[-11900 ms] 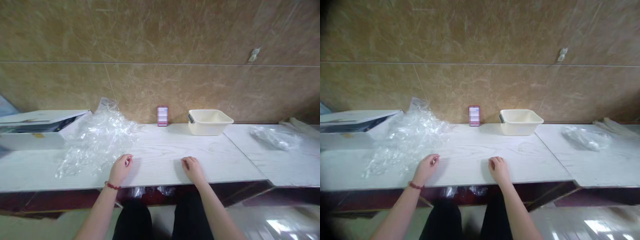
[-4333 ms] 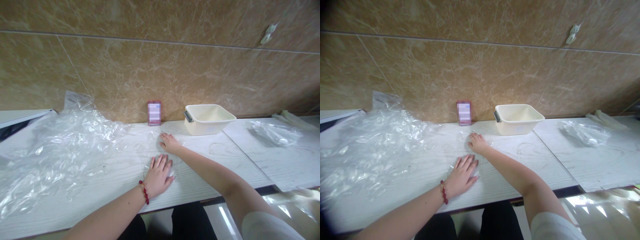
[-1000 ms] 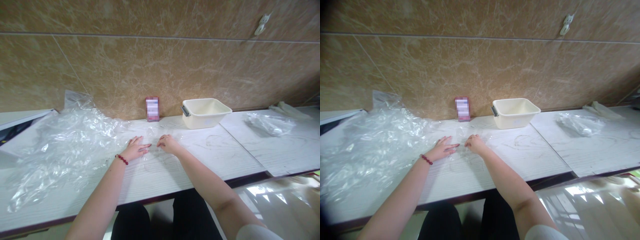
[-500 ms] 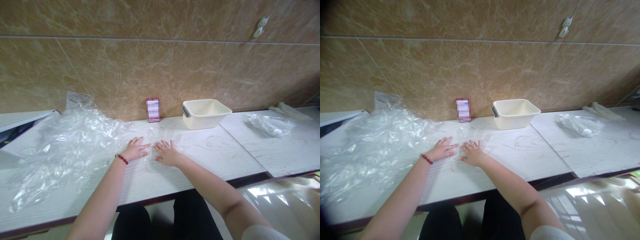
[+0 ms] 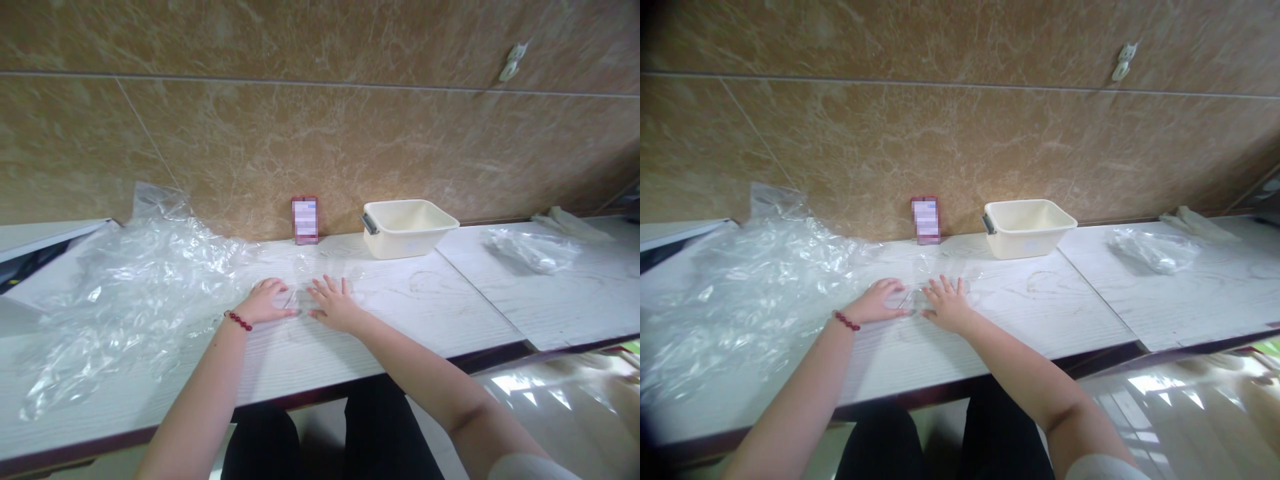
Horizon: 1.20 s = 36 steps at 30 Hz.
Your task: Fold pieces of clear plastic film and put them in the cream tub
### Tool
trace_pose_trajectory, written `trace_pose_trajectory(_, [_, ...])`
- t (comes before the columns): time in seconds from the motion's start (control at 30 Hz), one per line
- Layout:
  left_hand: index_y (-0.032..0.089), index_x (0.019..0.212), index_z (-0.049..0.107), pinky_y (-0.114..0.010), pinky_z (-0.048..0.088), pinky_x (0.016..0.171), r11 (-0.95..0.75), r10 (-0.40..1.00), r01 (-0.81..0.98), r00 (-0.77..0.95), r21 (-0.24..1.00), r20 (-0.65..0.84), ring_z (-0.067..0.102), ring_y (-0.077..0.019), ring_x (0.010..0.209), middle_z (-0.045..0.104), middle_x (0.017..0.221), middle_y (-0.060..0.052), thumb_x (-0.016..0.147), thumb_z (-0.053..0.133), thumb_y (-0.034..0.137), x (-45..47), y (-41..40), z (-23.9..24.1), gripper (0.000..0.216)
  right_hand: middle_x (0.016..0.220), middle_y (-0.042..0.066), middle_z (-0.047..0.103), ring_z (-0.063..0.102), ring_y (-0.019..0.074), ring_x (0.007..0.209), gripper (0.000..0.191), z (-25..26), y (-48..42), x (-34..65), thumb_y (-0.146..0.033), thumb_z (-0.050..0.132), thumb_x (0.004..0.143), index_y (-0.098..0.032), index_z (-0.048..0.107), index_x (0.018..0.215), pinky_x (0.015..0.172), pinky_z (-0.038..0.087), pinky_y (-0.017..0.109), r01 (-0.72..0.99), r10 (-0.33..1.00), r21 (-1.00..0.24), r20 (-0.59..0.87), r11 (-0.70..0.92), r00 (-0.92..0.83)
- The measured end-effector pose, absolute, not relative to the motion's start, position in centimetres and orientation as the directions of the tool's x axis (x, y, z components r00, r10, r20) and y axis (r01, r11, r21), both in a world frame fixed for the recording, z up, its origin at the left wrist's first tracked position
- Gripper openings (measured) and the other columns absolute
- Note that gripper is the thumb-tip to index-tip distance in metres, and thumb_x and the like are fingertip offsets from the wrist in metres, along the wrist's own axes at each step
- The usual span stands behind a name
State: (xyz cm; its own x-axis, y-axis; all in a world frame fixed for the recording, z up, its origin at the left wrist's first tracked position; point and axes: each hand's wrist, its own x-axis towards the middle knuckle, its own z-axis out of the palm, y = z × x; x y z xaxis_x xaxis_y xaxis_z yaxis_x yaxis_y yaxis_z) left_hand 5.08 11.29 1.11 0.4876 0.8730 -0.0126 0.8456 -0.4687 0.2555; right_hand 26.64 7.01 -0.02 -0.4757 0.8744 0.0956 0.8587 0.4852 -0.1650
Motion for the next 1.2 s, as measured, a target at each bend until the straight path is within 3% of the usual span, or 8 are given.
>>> trace_pose_trajectory(0.13, [0.02,0.078,0.055,-0.034,0.035,0.082,-0.393,0.919,0.908,0.395,0.142,0.017,0.048,-0.0212,0.091,0.052,0.092,-0.006,0.06,0.055,0.047,6.9,9.8,1.5,0.033,0.133,0.004,0.026,0.011,0.0256,0.124,0.052,0.0,7.0,26.3,-0.049,0.034,0.079,-0.026,0.03,0.125,0.093,0.005,0.058,0.857,0.874,-0.179,0.147,0.484,-0.463])
trace_pose_trajectory(0.23, [0.02,0.069,0.056,-0.033,0.037,0.077,-0.348,0.937,0.935,0.35,0.071,-0.014,0.049,-0.0201,0.086,0.053,0.085,-0.005,0.065,0.05,0.036,7.7,9.3,1.8,0.018,0.133,0.003,0.027,0.011,0.0251,0.124,0.05,-0.1,7.0,26.4,-0.05,0.032,0.079,-0.026,0.033,0.124,0.093,0.005,0.058,0.85,0.87,-0.189,0.14,0.492,-0.472])
trace_pose_trajectory(0.4, [0.019,0.063,0.058,-0.03,0.039,0.068,-0.341,0.937,0.939,0.343,0.044,-0.07,0.052,-0.0178,0.075,0.055,0.079,-0.006,0.068,0.044,0.027,7.9,9.2,2.1,0.017,0.133,0.005,0.027,0.01,0.0262,0.124,0.05,-0.5,7.0,26.6,-0.051,0.027,0.08,-0.025,0.036,0.122,0.092,0.006,0.059,0.854,0.879,-0.205,0.119,0.478,-0.463])
trace_pose_trajectory(0.53, [0.019,0.061,0.059,-0.027,0.039,0.063,-0.336,0.933,0.936,0.346,0.101,-0.097,0.053,-0.0163,0.07,0.057,0.075,-0.004,0.064,0.046,0.028,7.6,9.2,2.2,0.016,0.132,0.006,0.028,0.011,0.0263,0.124,0.05,-0.6,7.1,26.7,-0.051,0.027,0.08,-0.025,0.036,0.122,0.092,0.007,0.058,0.858,0.884,-0.215,0.114,0.467,-0.453])
trace_pose_trajectory(0.7, [0.018,0.059,0.058,-0.022,0.039,0.058,-0.427,0.851,0.864,0.483,0.267,-0.204,0.052,-0.0126,0.061,0.056,0.065,-0.001,0.063,0.047,0.023,6.1,9.7,2.2,0.013,0.133,0.006,0.026,0.01,0.0274,0.124,0.05,-0.7,7.2,26.8,-0.051,0.027,0.08,-0.026,0.035,0.123,0.092,0.008,0.058,0.864,0.891,-0.222,0.085,0.453,-0.445])
trace_pose_trajectory(0.8, [0.018,0.077,0.061,-0.024,0.04,0.068,-0.484,0.856,0.814,0.516,0.32,-0.02,0.052,-0.0142,0.072,0.058,0.075,-0.003,0.071,0.043,0.027,5.5,10.4,2.0,0.021,0.134,0.005,0.024,0.009,0.0278,0.124,0.05,-0.7,7.2,26.9,-0.051,0.027,0.08,-0.028,0.033,0.124,0.091,0.008,0.058,0.865,0.892,-0.217,0.073,0.452,-0.447])
trace_pose_trajectory(0.93, [0.028,0.105,0.055,-0.033,0.032,0.088,-0.541,0.841,0.796,0.509,0.272,0.183,0.044,-0.0185,0.099,0.051,0.105,-0.005,0.077,0.04,0.038,5.7,11.7,0.9,0.034,0.136,0.005,0.019,0.007,0.029,0.124,0.053,-0.4,7.1,27.1,-0.053,0.027,0.08,-0.03,0.027,0.127,0.091,0.007,0.059,0.878,0.901,-0.206,0.05,0.432,-0.432])
trace_pose_trajectory(1.2, [0.042,0.111,0.047,-0.043,0.017,0.096,-0.514,0.854,0.837,0.519,0.19,0.025,0.022,-0.0269,0.12,0.027,0.133,0.003,0.074,0.032,0.056,5.9,13.1,-0.8,0.042,0.138,0.003,0.013,0.003,0.0327,0.124,0.055,-0.3,6.5,28.1,-0.059,0.019,0.078,-0.034,0.026,0.127,0.087,0.003,0.063,0.925,0.936,-0.167,-0.026,0.341,-0.35])
